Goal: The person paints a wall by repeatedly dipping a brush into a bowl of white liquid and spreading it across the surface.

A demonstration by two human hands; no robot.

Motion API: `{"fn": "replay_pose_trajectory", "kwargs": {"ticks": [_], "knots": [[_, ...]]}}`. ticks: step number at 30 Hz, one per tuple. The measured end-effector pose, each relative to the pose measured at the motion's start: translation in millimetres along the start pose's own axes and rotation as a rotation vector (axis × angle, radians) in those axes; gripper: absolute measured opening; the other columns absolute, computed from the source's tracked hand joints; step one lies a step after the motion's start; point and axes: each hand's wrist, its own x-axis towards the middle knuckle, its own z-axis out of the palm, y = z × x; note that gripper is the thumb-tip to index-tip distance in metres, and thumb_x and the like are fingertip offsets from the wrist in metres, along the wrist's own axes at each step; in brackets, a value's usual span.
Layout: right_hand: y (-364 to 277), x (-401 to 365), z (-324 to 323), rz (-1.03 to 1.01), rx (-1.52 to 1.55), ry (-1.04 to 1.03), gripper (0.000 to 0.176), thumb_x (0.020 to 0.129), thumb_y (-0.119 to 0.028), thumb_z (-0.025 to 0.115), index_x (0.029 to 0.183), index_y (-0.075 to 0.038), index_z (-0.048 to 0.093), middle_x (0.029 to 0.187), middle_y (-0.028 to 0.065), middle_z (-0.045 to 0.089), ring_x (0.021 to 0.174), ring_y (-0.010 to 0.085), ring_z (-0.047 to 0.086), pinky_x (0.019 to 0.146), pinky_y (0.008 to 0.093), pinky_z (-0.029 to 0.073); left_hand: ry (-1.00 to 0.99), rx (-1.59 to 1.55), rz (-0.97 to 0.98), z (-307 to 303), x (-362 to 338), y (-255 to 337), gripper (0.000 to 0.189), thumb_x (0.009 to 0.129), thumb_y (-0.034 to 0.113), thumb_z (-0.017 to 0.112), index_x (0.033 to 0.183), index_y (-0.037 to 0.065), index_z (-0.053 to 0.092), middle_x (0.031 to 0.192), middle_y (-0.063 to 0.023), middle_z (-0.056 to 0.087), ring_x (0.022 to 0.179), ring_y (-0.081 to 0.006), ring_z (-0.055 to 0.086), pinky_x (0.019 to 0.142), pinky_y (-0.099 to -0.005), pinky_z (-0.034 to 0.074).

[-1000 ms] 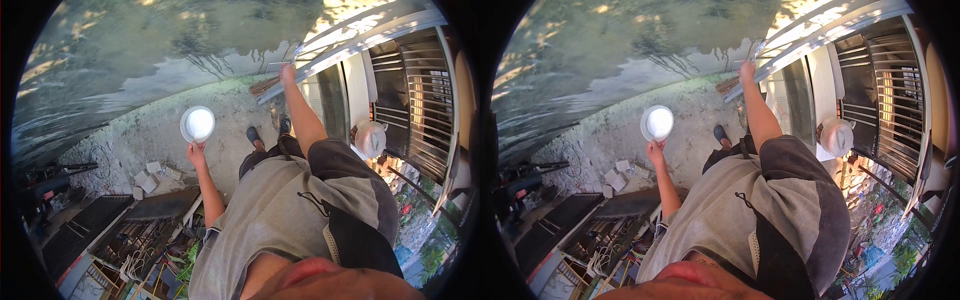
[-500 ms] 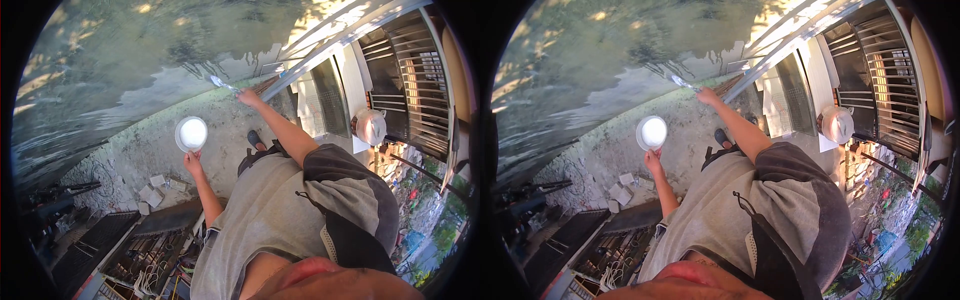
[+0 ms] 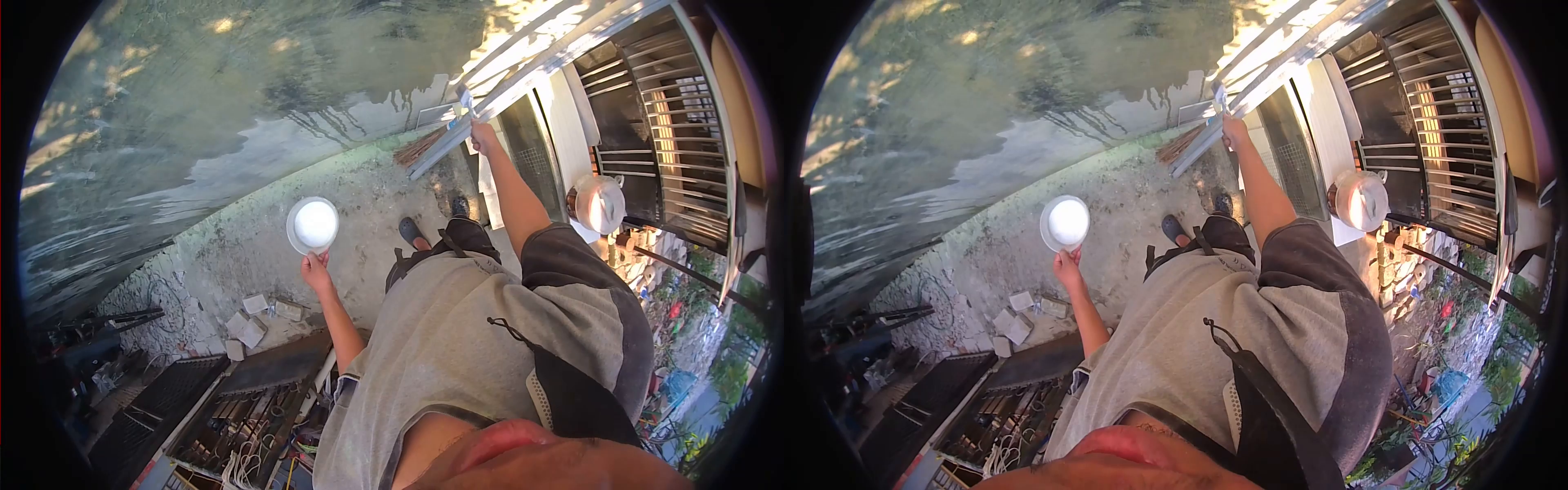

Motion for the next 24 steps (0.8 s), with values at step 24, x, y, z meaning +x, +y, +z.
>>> {"fn": "replay_pose_trajectory", "kwargs": {"ticks": [24], "knots": [[17.6, 11.7, 71.4, -0.601, -0.755, 0.254, 0.039, 0.091, -0.037, 0.054, 0.1, 0.001, 0.059, 0.087, 0.0279, 0.064, 0.086, 0.0441, 0.062, 0.077, 0.0518, 0.048, -0.056, 0.044, 0.022, 50.2, -15.4, -4.3, 0.022, 0.097, 0.014, 0.044, 0.087, 0.0, 0.057, 0.085, -0.0087, 0.065, 0.078, -0.0177, 0.067, 0.075, -0.0288, 0.054]]}}
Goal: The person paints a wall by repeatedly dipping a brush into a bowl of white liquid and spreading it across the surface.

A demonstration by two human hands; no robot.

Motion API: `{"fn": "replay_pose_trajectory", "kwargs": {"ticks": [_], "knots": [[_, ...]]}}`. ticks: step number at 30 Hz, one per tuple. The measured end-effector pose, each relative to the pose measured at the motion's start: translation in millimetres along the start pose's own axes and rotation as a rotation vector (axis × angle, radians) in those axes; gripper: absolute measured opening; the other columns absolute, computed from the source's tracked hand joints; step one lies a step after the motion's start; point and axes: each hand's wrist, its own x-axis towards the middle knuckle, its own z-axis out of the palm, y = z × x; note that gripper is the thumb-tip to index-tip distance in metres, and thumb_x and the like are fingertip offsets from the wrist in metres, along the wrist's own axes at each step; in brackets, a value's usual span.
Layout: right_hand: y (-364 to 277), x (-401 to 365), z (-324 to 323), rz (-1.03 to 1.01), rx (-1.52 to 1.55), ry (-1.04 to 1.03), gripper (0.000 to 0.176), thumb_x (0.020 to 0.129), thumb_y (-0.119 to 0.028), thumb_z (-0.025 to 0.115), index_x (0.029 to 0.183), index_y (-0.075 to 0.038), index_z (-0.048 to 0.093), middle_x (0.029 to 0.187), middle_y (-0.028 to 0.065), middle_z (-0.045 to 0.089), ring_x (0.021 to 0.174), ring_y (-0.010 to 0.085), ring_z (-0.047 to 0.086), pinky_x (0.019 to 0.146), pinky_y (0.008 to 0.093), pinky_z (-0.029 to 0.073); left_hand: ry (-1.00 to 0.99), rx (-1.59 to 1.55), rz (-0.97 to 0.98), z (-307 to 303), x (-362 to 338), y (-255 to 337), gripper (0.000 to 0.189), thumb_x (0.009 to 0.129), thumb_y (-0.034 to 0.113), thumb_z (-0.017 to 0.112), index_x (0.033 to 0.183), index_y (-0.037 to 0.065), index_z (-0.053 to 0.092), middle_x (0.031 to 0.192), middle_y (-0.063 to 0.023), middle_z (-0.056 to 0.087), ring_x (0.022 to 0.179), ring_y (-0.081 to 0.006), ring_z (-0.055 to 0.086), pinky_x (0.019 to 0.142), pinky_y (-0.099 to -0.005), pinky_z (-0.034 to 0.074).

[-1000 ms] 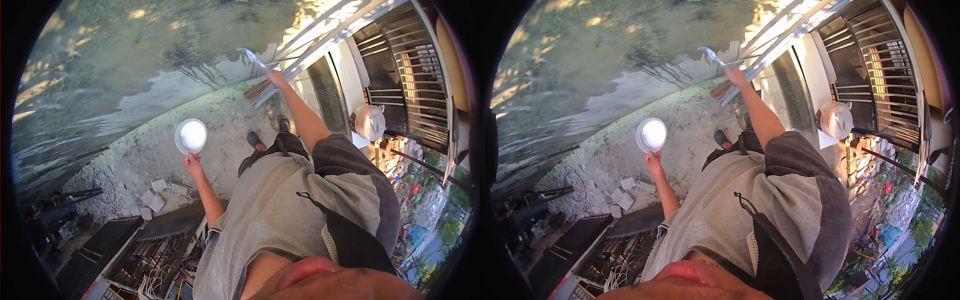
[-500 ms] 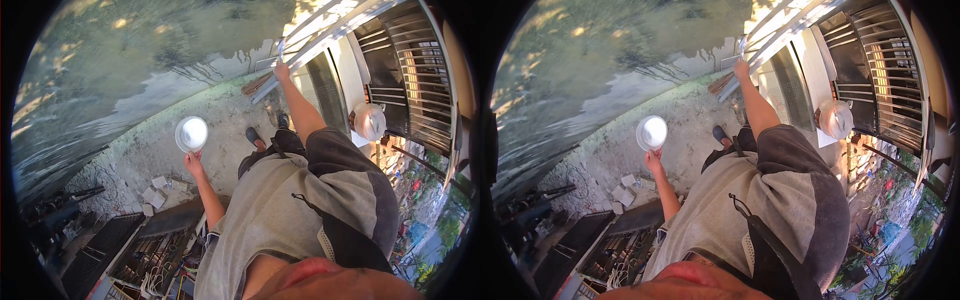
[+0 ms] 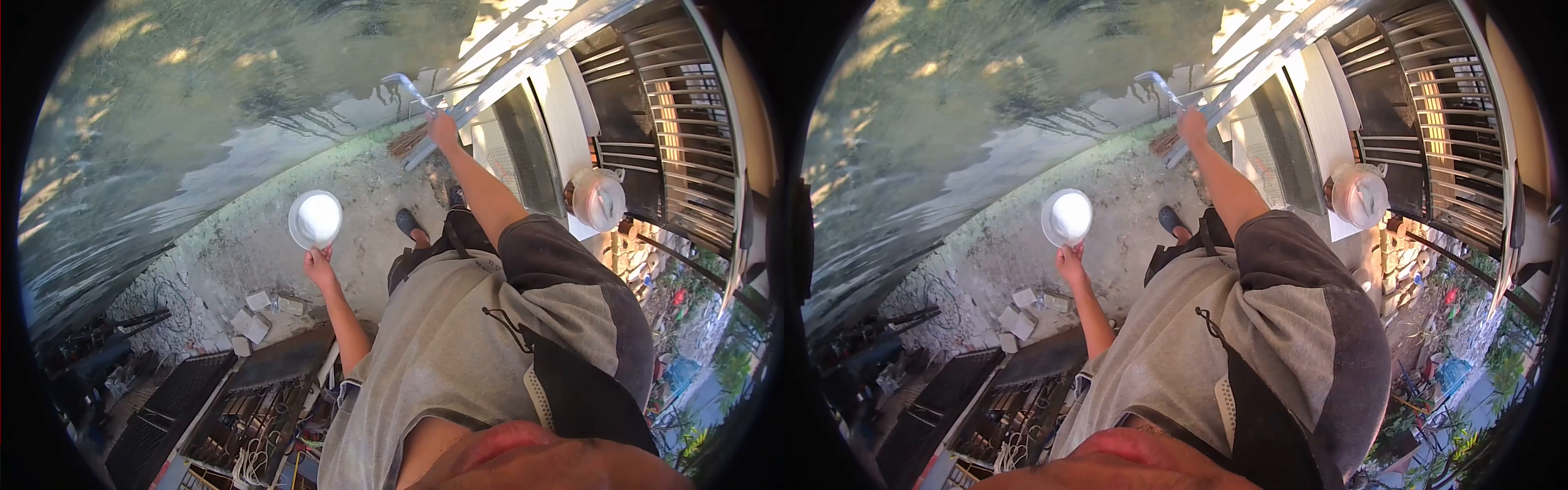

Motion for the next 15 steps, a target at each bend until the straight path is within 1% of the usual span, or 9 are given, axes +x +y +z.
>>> {"fn": "replay_pose_trajectory", "kwargs": {"ticks": [2, 3, 5, 9, 11, 13, 15], "knots": [[28.9, 13.6, -0.8, 0.197, -0.037, 0.054, 0.042, 0.092, -0.036, 0.052, 0.096, 0.005, 0.058, 0.088, 0.0306, 0.063, 0.088, 0.0461, 0.061, 0.079, 0.052, 0.048, 0.042, -0.003, -0.015, 10.4, -4.3, 6.5, 0.022, 0.097, 0.013, 0.044, 0.087, 0.0, 0.057, 0.082, -0.008, 0.065, 0.077, -0.018, 0.067, 0.075, -0.029, 0.054], [35.9, 18.5, -2.1, 0.19, -0.04, 0.054, 0.042, 0.092, -0.036, 0.052, 0.096, 0.005, 0.058, 0.088, 0.0306, 0.063, 0.088, 0.0461, 0.061, 0.079, 0.052, 0.048, 0.044, -0.01, -0.015, 14.0, -5.3, 7.0, 0.022, 0.097, 0.013, 0.044, 0.087, 0.0, 0.057, 0.082, -0.008, 0.065, 0.077, -0.018, 0.067, 0.075, -0.029, 0.054], [45.8, 24.7, 2.5, 0.328, 0.09, 0.189, 0.043, 0.092, -0.035, 0.051, 0.093, 0.007, 0.057, 0.089, 0.0316, 0.062, 0.089, 0.0471, 0.06, 0.079, 0.0519, 0.047, 0.048, -0.002, -0.032, 16.9, -7.8, 8.8, 0.021, 0.096, 0.013, 0.043, 0.088, -0.001, 0.058, 0.082, -0.0082, 0.065, 0.077, -0.0182, 0.067, 0.075, -0.0293, 0.054], [27.4, 30.6, 24.1, 0.292, 0.143, 0.255, 0.038, 0.093, -0.031, 0.05, 0.091, 0.006, 0.057, 0.088, 0.0294, 0.063, 0.088, 0.0458, 0.061, 0.077, 0.0525, 0.048, 0.038, 0.01, -0.024, 12.4, -6.8, 5.9, 0.021, 0.096, 0.012, 0.044, 0.09, -0.002, 0.058, 0.084, -0.009, 0.065, 0.077, -0.018, 0.067, 0.075, -0.0294, 0.054], [-7.1, 12.0, 28.8, 0.093, 0.11, 0.165, 0.037, 0.093, -0.03, 0.05, 0.09, 0.006, 0.056, 0.082, 0.0298, 0.062, 0.083, 0.0464, 0.061, 0.074, 0.0529, 0.048, 0.033, 0.007, -0.015, 8.1, -4.9, 5.3, 0.021, 0.096, 0.012, 0.043, 0.09, -0.002, 0.058, 0.084, -0.0089, 0.065, 0.077, -0.0183, 0.067, 0.075, -0.0295, 0.054], [-32.8, -27.4, 32.3, 0.011, 0.178, 0.073, 0.034, 0.092, -0.031, 0.052, 0.092, 0.003, 0.056, 0.078, 0.0286, 0.062, 0.08, 0.0457, 0.061, 0.071, 0.0526, 0.048, 0.032, 0.013, -0.013, 5.5, -4.1, 5.3, 0.021, 0.096, 0.012, 0.043, 0.091, -0.002, 0.058, 0.083, -0.0085, 0.065, 0.078, -0.0185, 0.067, 0.075, -0.0295, 0.054], [-34.5, -63.1, 34.0, -0.198, 0.195, -0.198, 0.031, 0.093, -0.031, 0.054, 0.096, 0.0, 0.055, 0.076, 0.0268, 0.062, 0.077, 0.0439, 0.061, 0.066, 0.0534, 0.047, 0.032, 0.016, -0.011, 7.1, -1.1, 8.0, 0.022, 0.096, 0.013, 0.043, 0.091, -0.002, 0.058, 0.083, -0.008, 0.065, 0.078, -0.0186, 0.067, 0.075, -0.0296, 0.054]]}}
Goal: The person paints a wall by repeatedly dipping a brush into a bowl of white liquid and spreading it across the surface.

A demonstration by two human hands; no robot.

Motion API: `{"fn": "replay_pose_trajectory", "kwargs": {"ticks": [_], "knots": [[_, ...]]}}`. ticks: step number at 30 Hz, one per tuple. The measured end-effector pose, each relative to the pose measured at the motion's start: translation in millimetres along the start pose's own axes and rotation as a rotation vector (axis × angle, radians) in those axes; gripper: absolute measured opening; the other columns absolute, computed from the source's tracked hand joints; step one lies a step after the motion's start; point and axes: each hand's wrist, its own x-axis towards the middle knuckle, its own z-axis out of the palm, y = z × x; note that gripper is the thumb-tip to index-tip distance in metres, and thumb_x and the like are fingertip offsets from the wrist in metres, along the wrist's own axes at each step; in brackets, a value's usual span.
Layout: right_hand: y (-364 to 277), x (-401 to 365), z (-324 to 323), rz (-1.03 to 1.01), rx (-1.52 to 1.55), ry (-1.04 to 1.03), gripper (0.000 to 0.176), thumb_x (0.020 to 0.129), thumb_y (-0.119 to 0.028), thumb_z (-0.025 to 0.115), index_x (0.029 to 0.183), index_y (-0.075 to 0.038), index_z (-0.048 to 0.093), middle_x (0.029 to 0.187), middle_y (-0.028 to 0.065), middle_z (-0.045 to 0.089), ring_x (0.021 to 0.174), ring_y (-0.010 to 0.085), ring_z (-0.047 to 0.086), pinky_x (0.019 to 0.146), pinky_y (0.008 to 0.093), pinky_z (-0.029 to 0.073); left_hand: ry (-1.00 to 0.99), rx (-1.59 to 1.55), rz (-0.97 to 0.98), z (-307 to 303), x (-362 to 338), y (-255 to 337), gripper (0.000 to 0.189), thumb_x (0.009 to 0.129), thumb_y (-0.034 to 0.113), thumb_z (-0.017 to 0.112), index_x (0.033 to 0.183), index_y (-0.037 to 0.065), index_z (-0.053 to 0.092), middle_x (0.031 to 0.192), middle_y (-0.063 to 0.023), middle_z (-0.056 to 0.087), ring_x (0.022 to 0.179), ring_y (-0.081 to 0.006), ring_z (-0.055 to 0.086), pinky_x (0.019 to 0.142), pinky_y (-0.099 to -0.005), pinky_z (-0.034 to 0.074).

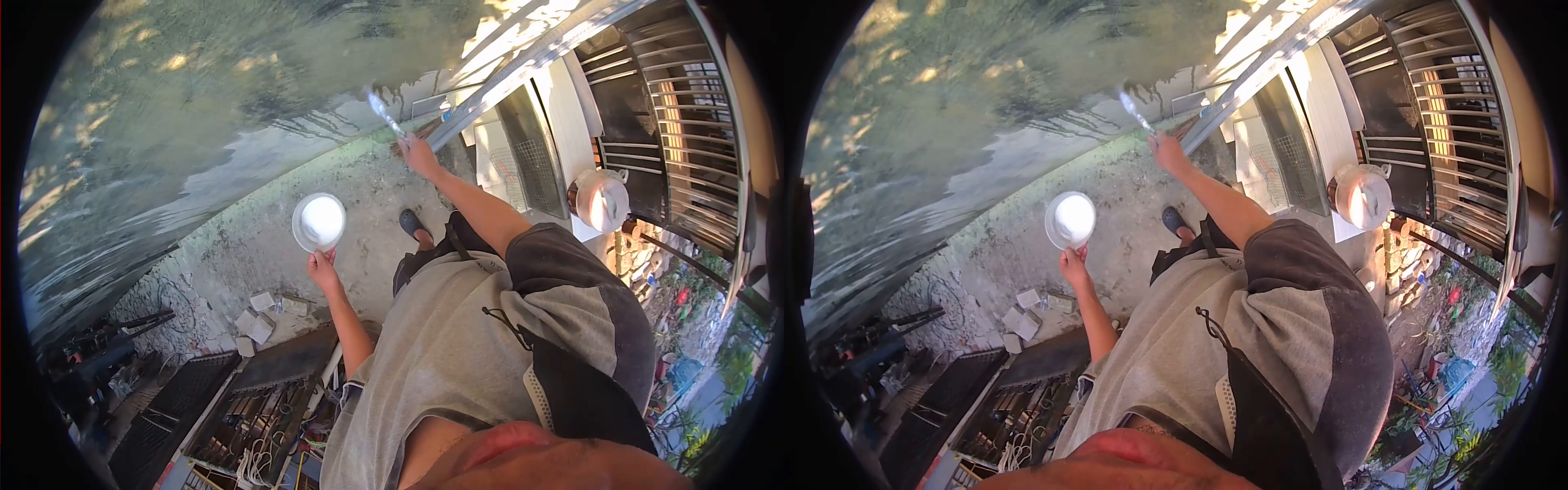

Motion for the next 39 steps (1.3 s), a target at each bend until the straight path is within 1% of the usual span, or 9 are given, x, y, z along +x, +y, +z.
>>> {"fn": "replay_pose_trajectory", "kwargs": {"ticks": [4, 6, 10, 13, 16, 19, 24, 26, 39], "knots": [[-9.7, -11.4, -14.9, -0.215, -0.112, -0.26, 0.03, 0.092, -0.031, 0.055, 0.097, -0.002, 0.056, 0.075, 0.0264, 0.062, 0.077, 0.043, 0.062, 0.066, 0.053, 0.047, 0.003, -0.008, -0.01, -3.1, -0.1, 0.2, 0.022, 0.096, 0.013, 0.044, 0.08, 0.002, 0.055, 0.081, -0.0068, 0.064, 0.078, -0.0185, 0.067, 0.074, -0.0291, 0.054], [16.4, 17.4, -16.3, -0.105, -0.151, -0.127, 0.031, 0.091, -0.032, 0.056, 0.097, -0.002, 0.059, 0.078, 0.027, 0.062, 0.08, 0.043, 0.062, 0.07, 0.0505, 0.049, -0.023, -0.01, 0.001, -2.3, 2.7, 0.5, 0.023, 0.096, 0.013, 0.044, 0.077, 0.003, 0.053, 0.081, -0.0067, 0.064, 0.078, -0.0184, 0.067, 0.074, -0.0289, 0.054], [60.9, 57.1, -51.5, 0.54, -0.161, 0.252, 0.038, 0.092, -0.035, 0.052, 0.096, 0.002, 0.062, 0.095, 0.025, 0.065, 0.093, 0.0417, 0.062, 0.08, 0.0473, 0.05, -0.006, 0.013, 0.002, -3.0, 4.0, 1.3, 0.024, 0.096, 0.013, 0.044, 0.074, 0.005, 0.05, 0.081, -0.0066, 0.063, 0.078, -0.0183, 0.067, 0.073, -0.0285, 0.054], [85.2, 78.5, -47.9, 0.616, -0.222, 0.176, 0.04, 0.093, -0.035, 0.05, 0.097, 0.003, 0.062, 0.1, 0.0267, 0.064, 0.099, 0.0413, 0.061, 0.083, 0.0466, 0.049, -0.035, 0.014, 0.004, 0.9, 6.5, -2.4, 0.021, 0.096, 0.013, 0.044, 0.081, 0.002, 0.054, 0.081, -0.0068, 0.064, 0.077, -0.0182, 0.067, 0.073, -0.0285, 0.054], [226.3, 155.4, 57.6, 0.59, 0.004, 0.315, 0.039, 0.093, -0.035, 0.05, 0.097, 0.002, 0.061, 0.099, 0.0263, 0.064, 0.099, 0.0417, 0.061, 0.083, 0.0473, 0.049, -0.031, 0.026, -0.006, 1.3, 3.9, -0.6, 0.02, 0.096, 0.013, 0.044, 0.088, 0.0, 0.057, 0.082, -0.0071, 0.064, 0.076, -0.0176, 0.066, 0.073, -0.0286, 0.054], [80.8, 100.4, -10.5, 0.495, -0.034, 0.33, 0.038, 0.093, -0.034, 0.05, 0.092, 0.002, 0.061, 0.098, 0.0264, 0.064, 0.097, 0.0425, 0.061, 0.082, 0.0477, 0.049, -0.039, 0.022, -0.011, 1.7, 4.1, 1.9, 0.021, 0.096, 0.014, 0.044, 0.089, 0.0, 0.058, 0.082, -0.0073, 0.064, 0.075, -0.0166, 0.066, 0.073, -0.0285, 0.054], [34.7, -4.2, 5.3, -0.03, -0.119, -0.072, 0.031, 0.092, -0.035, 0.054, 0.093, -0.004, 0.054, 0.079, 0.0244, 0.063, 0.077, 0.0439, 0.062, 0.067, 0.0522, 0.048, -0.086, 0.007, -0.006, 3.4, 11.1, -3.2, 0.022, 0.097, 0.015, 0.044, 0.086, 0.0, 0.056, 0.08, -0.0068, 0.063, 0.075, -0.0159, 0.065, 0.073, -0.0284, 0.054], [11.7, -40.3, 2.1, -0.049, -0.176, -0.252, 0.031, 0.092, -0.036, 0.055, 0.094, -0.004, 0.055, 0.075, 0.0235, 0.062, 0.076, 0.0436, 0.062, 0.067, 0.0528, 0.047, -0.074, 0.028, -0.023, 7.3, 12.7, -2.7, 0.023, 0.097, 0.015, 0.045, 0.082, 0.001, 0.055, 0.077, -0.0052, 0.061, 0.074, -0.016, 0.065, 0.073, -0.0286, 0.054], [-100.8, -113.8, -184.9, -0.228, -0.278, -0.118, 0.035, 0.091, -0.041, 0.055, 0.098, -0.007, 0.06, 0.076, 0.0168, 0.063, 0.072, 0.0359, 0.062, 0.063, 0.0444, 0.048, -0.277, 0.023, 0.097, 60.7, 26.9, 10.2, 0.024, 0.095, 0.013, 0.048, 0.088, -0.007, 0.059, 0.081, -0.0116, 0.065, 0.075, -0.0194, 0.067, 0.07, -0.0286, 0.055]]}}
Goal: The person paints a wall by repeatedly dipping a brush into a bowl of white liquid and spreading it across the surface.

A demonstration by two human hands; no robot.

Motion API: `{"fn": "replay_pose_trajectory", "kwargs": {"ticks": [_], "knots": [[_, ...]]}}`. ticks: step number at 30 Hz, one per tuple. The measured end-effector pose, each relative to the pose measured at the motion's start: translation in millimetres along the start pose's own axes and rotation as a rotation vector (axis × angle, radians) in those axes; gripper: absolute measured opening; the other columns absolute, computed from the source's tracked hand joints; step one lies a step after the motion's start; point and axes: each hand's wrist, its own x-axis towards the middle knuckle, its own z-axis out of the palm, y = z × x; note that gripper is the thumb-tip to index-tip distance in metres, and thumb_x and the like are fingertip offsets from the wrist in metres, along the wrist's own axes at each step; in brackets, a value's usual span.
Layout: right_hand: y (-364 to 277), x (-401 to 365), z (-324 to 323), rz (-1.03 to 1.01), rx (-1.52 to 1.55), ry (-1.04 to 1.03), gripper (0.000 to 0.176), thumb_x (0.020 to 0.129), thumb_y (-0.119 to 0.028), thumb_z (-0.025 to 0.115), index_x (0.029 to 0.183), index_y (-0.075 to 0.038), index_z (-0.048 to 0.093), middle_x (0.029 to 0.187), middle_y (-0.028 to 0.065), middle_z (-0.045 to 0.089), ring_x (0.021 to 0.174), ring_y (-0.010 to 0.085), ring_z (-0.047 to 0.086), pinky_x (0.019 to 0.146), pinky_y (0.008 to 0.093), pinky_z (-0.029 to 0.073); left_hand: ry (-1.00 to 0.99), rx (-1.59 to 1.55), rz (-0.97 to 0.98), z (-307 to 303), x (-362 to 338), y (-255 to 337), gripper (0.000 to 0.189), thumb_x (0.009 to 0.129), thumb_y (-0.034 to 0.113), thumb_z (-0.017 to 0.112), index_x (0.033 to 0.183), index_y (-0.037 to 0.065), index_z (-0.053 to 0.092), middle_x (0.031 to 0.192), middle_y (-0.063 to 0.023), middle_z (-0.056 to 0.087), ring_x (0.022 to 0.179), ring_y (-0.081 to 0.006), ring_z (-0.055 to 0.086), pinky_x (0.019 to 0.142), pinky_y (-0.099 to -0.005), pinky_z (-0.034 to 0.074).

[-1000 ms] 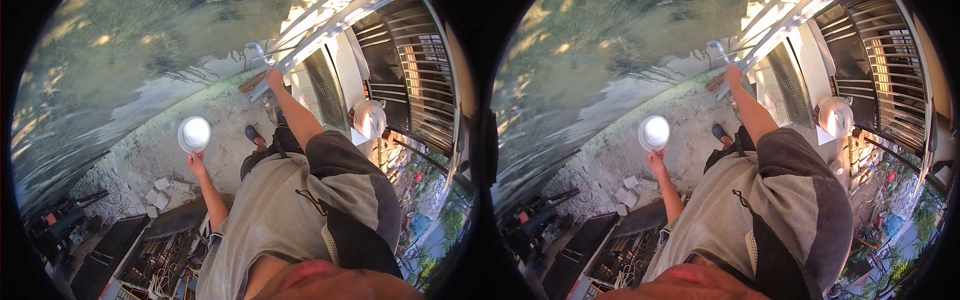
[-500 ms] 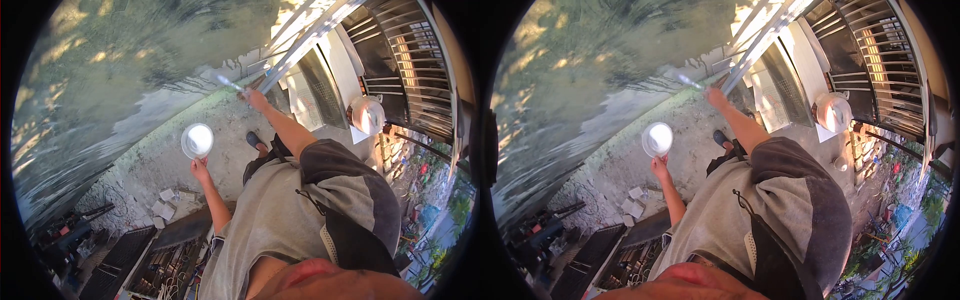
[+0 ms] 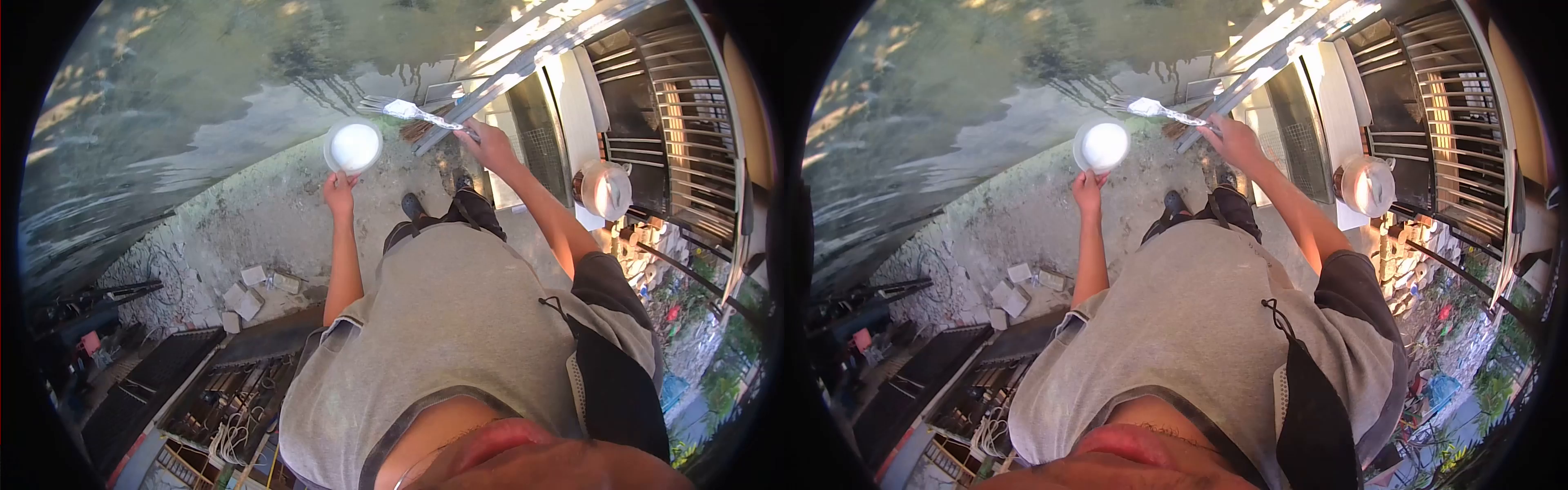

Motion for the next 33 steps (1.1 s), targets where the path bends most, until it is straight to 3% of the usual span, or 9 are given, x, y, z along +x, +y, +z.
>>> {"fn": "replay_pose_trajectory", "kwargs": {"ticks": [4, 7, 9, 10, 12, 24, 27, 33], "knots": [[-16.8, -26.9, -1.6, -0.137, -0.049, 0.089, 0.033, 0.089, -0.04, 0.058, 0.096, -0.008, 0.06, 0.081, 0.0145, 0.064, 0.073, 0.0335, 0.063, 0.063, 0.0431, 0.05, -0.078, -0.023, 0.04, 23.5, 4.5, 1.7, 0.023, 0.096, 0.013, 0.049, 0.09, -0.007, 0.059, 0.083, -0.0126, 0.066, 0.075, -0.0194, 0.068, 0.069, -0.0279, 0.055], [-23.8, -45.6, 4.4, -0.078, -0.128, 0.063, 0.033, 0.088, -0.04, 0.061, 0.095, -0.008, 0.06, 0.084, 0.0125, 0.064, 0.073, 0.0327, 0.063, 0.062, 0.042, 0.05, -0.097, -0.008, 0.037, 37.0, 4.2, 3.7, 0.023, 0.095, 0.013, 0.05, 0.088, -0.007, 0.06, 0.082, -0.0132, 0.066, 0.073, -0.0186, 0.068, 0.067, -0.0267, 0.056], [-29.6, -56.5, 2.4, -0.054, -0.142, 0.07, 0.033, 0.088, -0.039, 0.061, 0.095, -0.007, 0.06, 0.084, 0.0117, 0.064, 0.074, 0.033, 0.063, 0.062, 0.0415, 0.051, -0.138, 0.04, 0.023, 41.3, 4.3, 2.7, 0.024, 0.097, 0.012, 0.046, 0.08, -0.001, 0.055, 0.073, -0.0039, 0.057, 0.077, -0.0202, 0.068, 0.069, -0.0264, 0.055], [-32.2, -60.8, 0.9, -0.028, -0.143, 0.069, 0.033, 0.088, -0.039, 0.061, 0.095, -0.007, 0.06, 0.085, 0.0117, 0.064, 0.074, 0.0332, 0.063, 0.062, 0.0417, 0.051, -0.141, 0.039, 0.024, 42.1, 4.9, 0.8, 0.024, 0.097, 0.012, 0.046, 0.08, -0.001, 0.055, 0.073, -0.0039, 0.057, 0.077, -0.0202, 0.068, 0.069, -0.0264, 0.055], [-31.9, -65.4, 1.0, -0.002, -0.145, 0.069, 0.033, 0.088, -0.039, 0.061, 0.095, -0.007, 0.06, 0.086, 0.0117, 0.064, 0.074, 0.0334, 0.063, 0.062, 0.0419, 0.051, -0.139, 0.016, 0.061, 43.2, 5.1, -4.6, 0.024, 0.095, 0.013, 0.051, 0.084, -0.006, 0.061, 0.076, -0.0127, 0.066, 0.069, -0.0178, 0.068, 0.065, -0.0262, 0.056], [-36.0, -79.1, 3.0, 0.055, -0.156, 0.038, 0.034, 0.087, -0.039, 0.061, 0.095, -0.007, 0.06, 0.084, 0.0152, 0.063, 0.075, 0.0355, 0.063, 0.064, 0.0433, 0.051, -0.144, 0.024, 0.067, 34.2, -3.6, -11.8, 0.022, 0.095, 0.012, 0.05, 0.091, -0.007, 0.06, 0.08, -0.0124, 0.065, 0.068, -0.0176, 0.066, 0.063, -0.0265, 0.056], [-35.1, -78.9, 6.5, 0.004, -0.14, 0.072, 0.033, 0.086, -0.038, 0.061, 0.089, -0.006, 0.057, 0.08, 0.0151, 0.062, 0.075, 0.0353, 0.062, 0.064, 0.0454, 0.049, -0.155, 0.008, 0.089, 27.8, -0.4, -23.5, 0.021, 0.095, 0.011, 0.05, 0.089, -0.007, 0.059, 0.079, -0.0104, 0.062, 0.068, -0.0156, 0.063, 0.062, -0.0264, 0.056], [-39.2, -71.2, -3.3, -0.024, -0.252, 0.001, 0.038, 0.088, -0.043, 0.057, 0.091, -0.005, 0.057, 0.081, 0.0153, 0.062, 0.077, 0.0344, 0.063, 0.064, 0.0449, 0.05, -0.16, 0.008, 0.066, 22.5, 7.6, -35.0, 0.023, 0.096, 0.014, 0.047, 0.098, -0.006, 0.059, 0.082, -0.0088, 0.062, 0.075, -0.0197, 0.066, 0.067, -0.0282, 0.055]]}}
